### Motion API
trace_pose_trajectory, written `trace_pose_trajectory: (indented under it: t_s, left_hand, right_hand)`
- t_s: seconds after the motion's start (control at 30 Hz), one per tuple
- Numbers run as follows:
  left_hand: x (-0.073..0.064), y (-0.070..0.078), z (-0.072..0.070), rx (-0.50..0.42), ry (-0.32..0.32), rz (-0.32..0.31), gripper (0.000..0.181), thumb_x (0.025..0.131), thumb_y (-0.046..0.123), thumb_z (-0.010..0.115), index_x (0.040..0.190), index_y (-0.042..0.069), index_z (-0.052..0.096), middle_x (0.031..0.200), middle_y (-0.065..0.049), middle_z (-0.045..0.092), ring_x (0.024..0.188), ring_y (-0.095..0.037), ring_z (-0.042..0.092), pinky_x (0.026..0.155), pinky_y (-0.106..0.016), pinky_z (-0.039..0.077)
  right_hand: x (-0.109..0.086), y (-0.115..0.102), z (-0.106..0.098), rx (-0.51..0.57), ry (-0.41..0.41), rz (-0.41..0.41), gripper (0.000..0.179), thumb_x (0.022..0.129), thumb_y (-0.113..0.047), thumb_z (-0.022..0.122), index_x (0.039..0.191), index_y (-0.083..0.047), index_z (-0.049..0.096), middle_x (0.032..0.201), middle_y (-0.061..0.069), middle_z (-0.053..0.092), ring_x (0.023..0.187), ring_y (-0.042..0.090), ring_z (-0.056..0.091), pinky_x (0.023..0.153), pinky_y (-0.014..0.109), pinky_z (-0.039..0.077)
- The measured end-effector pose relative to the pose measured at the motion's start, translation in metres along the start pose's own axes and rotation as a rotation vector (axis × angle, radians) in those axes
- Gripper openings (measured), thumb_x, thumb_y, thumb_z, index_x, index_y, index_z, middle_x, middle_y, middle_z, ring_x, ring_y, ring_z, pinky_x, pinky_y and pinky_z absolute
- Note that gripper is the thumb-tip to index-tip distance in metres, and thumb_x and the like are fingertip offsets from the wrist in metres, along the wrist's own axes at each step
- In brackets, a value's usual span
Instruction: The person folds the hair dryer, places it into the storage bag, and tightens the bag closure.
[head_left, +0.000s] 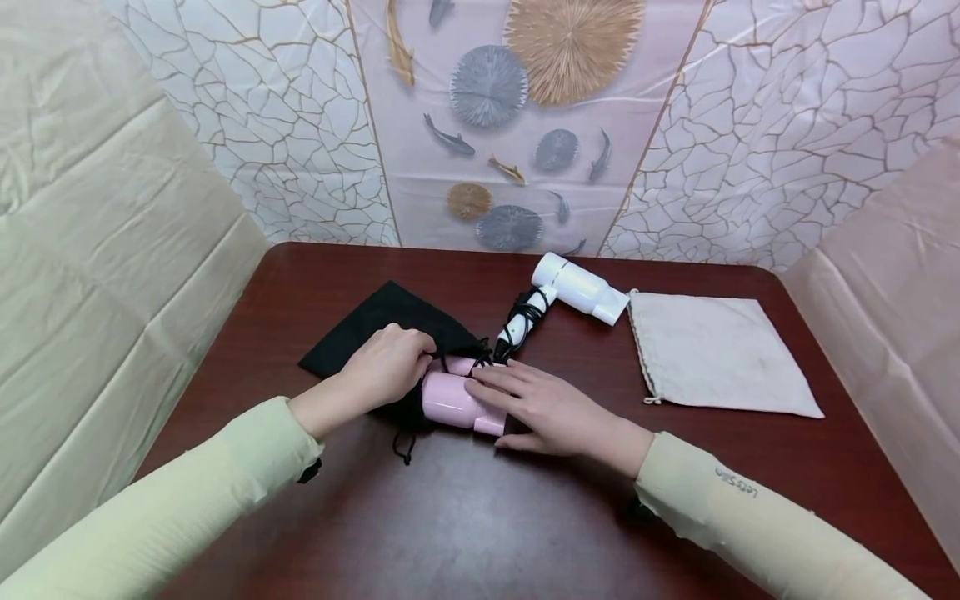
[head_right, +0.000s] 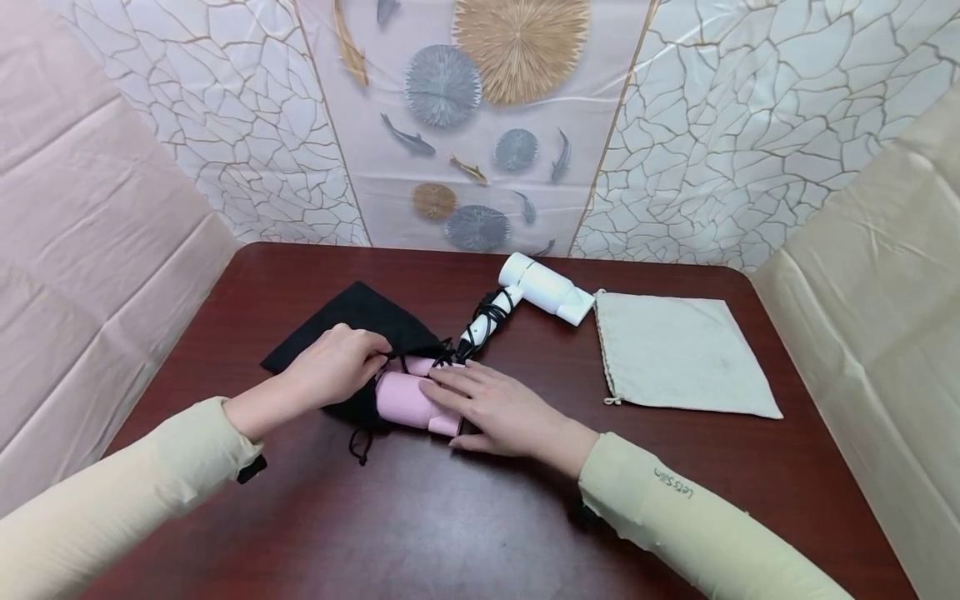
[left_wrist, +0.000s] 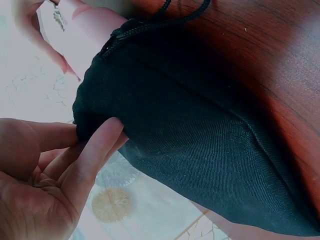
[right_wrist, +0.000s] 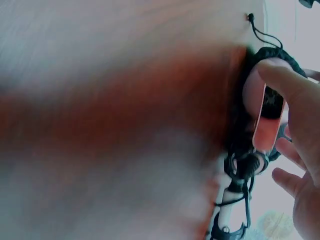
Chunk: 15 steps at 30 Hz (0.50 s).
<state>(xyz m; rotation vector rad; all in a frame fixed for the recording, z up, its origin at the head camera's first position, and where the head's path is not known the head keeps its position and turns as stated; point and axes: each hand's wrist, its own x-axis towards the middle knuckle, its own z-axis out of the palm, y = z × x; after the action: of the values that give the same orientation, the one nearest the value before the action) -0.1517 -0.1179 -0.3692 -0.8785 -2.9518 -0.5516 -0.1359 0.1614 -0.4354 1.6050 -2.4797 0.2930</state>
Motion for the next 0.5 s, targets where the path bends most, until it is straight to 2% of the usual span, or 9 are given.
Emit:
trace_pose_trajectory:
  t_s: [0.13,0.33,0.5]
  left_hand:
    - [0.0,0.001,0.0,0.014,-0.004,-0.002,0.013,0.099,0.001,0.07,0.106,0.0,0.081,0.103,-0.016,0.08,0.087,-0.026,0.077,0.077,-0.039,0.064]
    - [0.0,0.0,0.0,0.009,-0.004,-0.003,0.013,0.099,0.001,0.071,0.106,0.0,0.082,0.104,-0.016,0.08,0.089,-0.027,0.078,0.078,-0.04,0.064]
    - [-0.001,0.0,-0.001,0.01,-0.016,-0.01,0.015,0.099,0.001,0.07,0.109,0.0,0.081,0.105,-0.016,0.08,0.09,-0.026,0.078,0.079,-0.04,0.064]
  right_hand:
    - [-0.003,0.006,-0.005,0.07,-0.023,0.039,0.085,0.092,-0.045,0.084,0.161,-0.008,0.048,0.161,0.015,0.052,0.149,0.032,0.049,0.122,0.052,0.039]
    - [-0.001,0.01,-0.004,0.153,-0.053,0.099,0.085,0.093,-0.048,0.082,0.162,-0.012,0.048,0.162,0.011,0.051,0.149,0.034,0.049,0.12,0.052,0.041]
    - [0.003,0.013,0.001,0.151,-0.047,0.065,0.089,0.09,-0.05,0.084,0.161,-0.011,0.048,0.162,0.01,0.052,0.151,0.033,0.046,0.121,0.056,0.038]
